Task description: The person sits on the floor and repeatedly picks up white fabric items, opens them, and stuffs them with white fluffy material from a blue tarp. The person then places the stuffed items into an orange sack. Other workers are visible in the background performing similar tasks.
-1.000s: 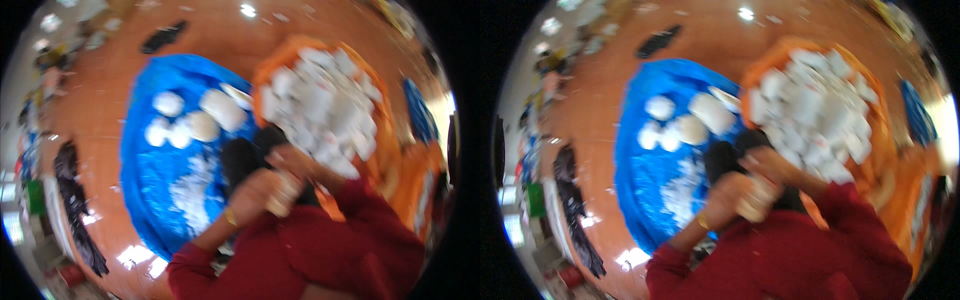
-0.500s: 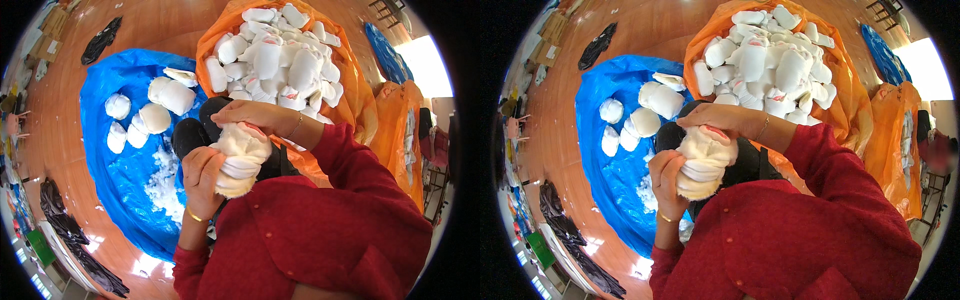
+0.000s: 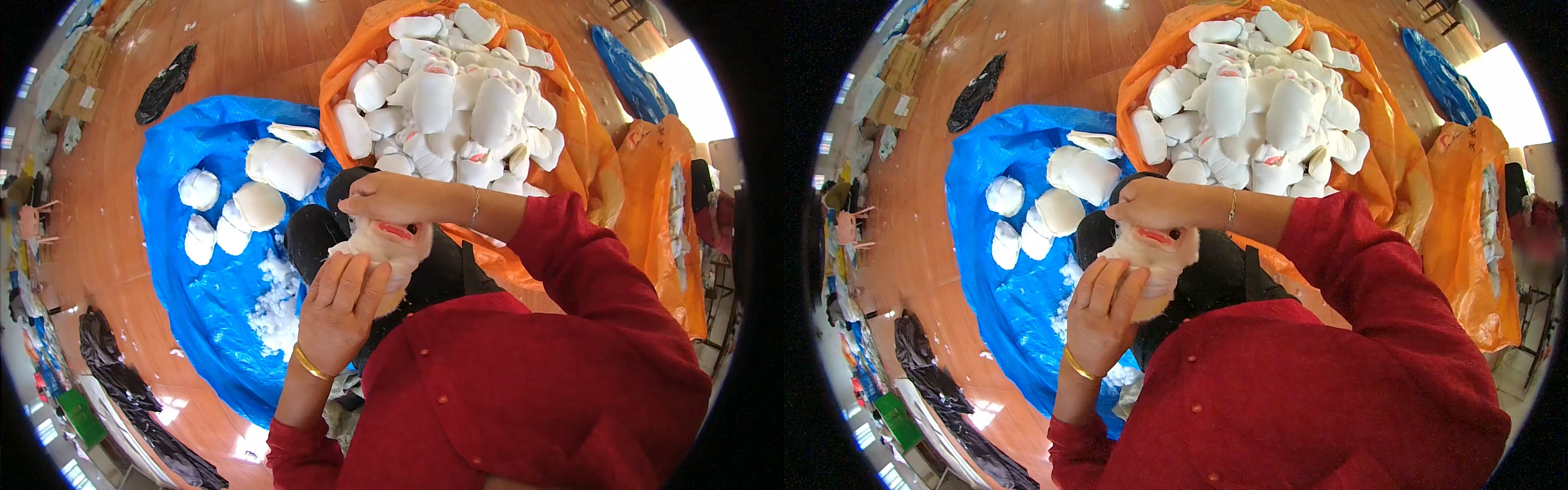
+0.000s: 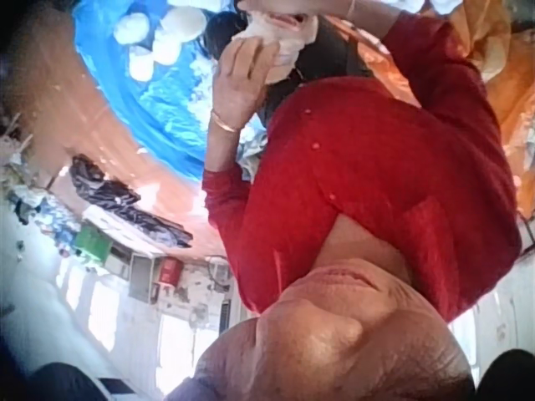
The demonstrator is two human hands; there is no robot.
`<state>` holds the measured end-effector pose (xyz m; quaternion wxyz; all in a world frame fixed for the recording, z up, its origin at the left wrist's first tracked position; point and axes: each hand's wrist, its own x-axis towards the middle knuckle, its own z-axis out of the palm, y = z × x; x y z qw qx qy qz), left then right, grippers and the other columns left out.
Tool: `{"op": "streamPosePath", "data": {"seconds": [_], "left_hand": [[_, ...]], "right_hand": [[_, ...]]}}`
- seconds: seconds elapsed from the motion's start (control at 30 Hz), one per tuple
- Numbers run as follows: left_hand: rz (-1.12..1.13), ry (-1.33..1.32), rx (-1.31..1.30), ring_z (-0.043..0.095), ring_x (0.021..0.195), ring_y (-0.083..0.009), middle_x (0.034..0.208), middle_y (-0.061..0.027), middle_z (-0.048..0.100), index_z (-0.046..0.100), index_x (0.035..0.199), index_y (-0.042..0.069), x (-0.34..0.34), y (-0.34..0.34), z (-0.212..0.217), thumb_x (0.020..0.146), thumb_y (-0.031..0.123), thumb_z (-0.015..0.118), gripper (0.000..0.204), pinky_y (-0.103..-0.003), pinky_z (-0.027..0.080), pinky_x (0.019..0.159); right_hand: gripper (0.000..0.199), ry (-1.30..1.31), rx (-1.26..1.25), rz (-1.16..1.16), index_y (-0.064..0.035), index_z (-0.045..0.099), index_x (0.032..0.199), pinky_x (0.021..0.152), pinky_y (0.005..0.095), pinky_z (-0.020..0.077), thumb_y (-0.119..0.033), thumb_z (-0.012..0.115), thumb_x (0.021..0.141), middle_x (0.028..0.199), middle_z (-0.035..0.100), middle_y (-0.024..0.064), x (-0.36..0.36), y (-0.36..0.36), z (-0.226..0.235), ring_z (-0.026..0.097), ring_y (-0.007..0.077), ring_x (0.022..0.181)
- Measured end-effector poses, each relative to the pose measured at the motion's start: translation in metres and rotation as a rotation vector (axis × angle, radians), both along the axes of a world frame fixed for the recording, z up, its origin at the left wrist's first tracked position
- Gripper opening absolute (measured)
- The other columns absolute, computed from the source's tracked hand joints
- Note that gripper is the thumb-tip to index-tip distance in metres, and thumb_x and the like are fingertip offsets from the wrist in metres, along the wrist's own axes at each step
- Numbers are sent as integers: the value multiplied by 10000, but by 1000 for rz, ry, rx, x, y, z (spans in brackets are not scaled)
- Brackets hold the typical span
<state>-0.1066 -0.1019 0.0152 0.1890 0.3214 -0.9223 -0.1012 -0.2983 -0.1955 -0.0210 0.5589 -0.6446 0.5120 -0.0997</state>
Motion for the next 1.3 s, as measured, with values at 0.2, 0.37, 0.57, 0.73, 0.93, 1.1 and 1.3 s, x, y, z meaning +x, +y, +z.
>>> {"op": "streamPosePath", "data": {"seconds": [0.2,0.37,0.57,0.73,0.93,1.1,1.3], "left_hand": [[81,187,-96,532,1025,-275,1079,-95,526,655,993,63,3,7,-18,679,8,632,319,-401,483,894],[44,164,-153,544,994,-257,997,-76,555,652,946,51,1,12,-26,671,22,649,276,-435,480,907],[94,197,-182,542,914,-233,951,-73,542,605,881,56,-8,18,-24,700,17,647,190,-429,486,886],[232,326,-200,542,837,-265,894,-90,518,543,887,65,-18,22,-29,716,-35,594,204,-455,483,851],[141,267,357,487,1121,-357,1224,-203,486,500,1236,16,-6,25,-11,720,286,751,634,-407,426,940],[42,166,581,481,1087,-321,1173,-152,513,522,1190,43,6,30,-47,815,156,625,406,-376,383,959],[-143,278,654,488,1040,-311,1106,-149,507,541,1065,27,-21,38,-62,748,92,669,348,-356,415,920]], "right_hand": [[447,-338,-431,56,-6,503,1128,660,303,480,-323,629,839,929,594,135,-20,14,-15,597,204,765],[567,-287,75,-4,-70,417,1259,634,254,502,-209,697,786,1000,570,105,-29,32,13,588,150,796],[480,-677,410,-314,-17,493,1176,765,242,493,-130,679,748,1001,569,77,-33,47,-8,574,124,864],[447,-868,452,-434,-18,514,1156,762,264,490,-179,658,764,987,580,72,-36,51,-15,577,128,870],[500,-258,78,-214,-80,567,1142,768,315,478,-322,714,730,985,611,68,-48,60,-46,578,164,863],[522,-308,420,-176,-32,559,1122,697,258,487,-305,751,722,951,600,73,-44,83,-45,571,130,829],[523,-325,409,-279,-6,546,1120,729,274,494,-253,769,717,969,595,97,-62,115,-60,575,151,848]]}}
